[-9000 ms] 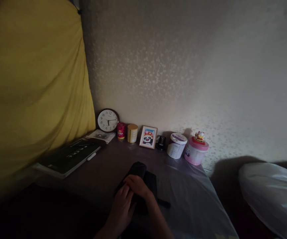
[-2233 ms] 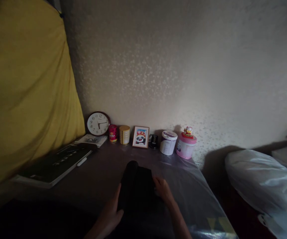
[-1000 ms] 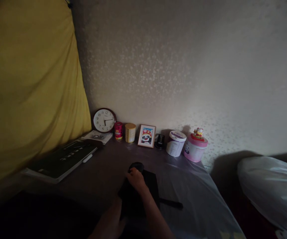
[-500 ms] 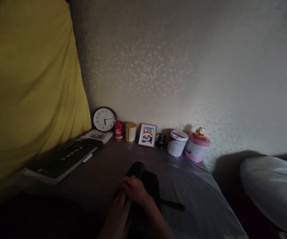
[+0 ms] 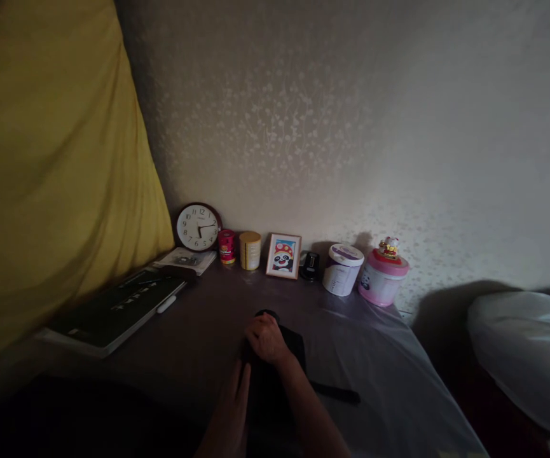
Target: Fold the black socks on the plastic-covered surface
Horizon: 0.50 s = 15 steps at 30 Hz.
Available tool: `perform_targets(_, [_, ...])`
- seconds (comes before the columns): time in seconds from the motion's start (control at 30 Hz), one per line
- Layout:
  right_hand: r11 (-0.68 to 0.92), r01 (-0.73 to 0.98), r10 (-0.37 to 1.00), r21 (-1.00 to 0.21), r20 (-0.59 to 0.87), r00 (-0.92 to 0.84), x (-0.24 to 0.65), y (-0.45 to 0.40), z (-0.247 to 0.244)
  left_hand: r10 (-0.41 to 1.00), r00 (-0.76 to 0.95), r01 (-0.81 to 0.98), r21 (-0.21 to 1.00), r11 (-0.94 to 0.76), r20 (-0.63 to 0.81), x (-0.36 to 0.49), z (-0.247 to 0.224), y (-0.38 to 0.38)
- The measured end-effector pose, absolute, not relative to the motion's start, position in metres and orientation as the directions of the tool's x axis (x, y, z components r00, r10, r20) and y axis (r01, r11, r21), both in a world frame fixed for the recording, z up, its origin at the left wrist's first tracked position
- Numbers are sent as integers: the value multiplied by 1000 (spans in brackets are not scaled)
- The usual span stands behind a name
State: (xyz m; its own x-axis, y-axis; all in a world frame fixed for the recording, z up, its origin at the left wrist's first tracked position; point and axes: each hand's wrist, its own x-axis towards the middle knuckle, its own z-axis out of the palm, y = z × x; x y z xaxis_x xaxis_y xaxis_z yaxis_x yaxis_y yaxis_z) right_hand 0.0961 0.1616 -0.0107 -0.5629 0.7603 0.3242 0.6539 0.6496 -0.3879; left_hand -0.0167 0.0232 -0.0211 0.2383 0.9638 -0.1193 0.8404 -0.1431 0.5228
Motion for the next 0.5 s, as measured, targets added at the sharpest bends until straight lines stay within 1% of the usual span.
perform_targets(0.1, [603,707,796,-369,324,-510,95,177,-10,968,233,830,538,-147,-96,-17,-23,23])
perform_targets(0.17, [522,747,851,-412,308,-425,94,185,-10,973,215,826,548,-134,-87,-17,-24,22])
perform_targets(0.33, [292,812,940,-506,306,-148,115,187,-11,976,217,802,576,-157,-35,-19,-25,18])
perform_targets(0.4, [176,822,954,-541,301,-6,139,178,-11,976,218,791,587,-172,-9,-20,-25,16])
perform_targets(0.5, [29,809,954,-587,258,153,181,155,-13,972,235,785,586,-201,19,-22,-25,14])
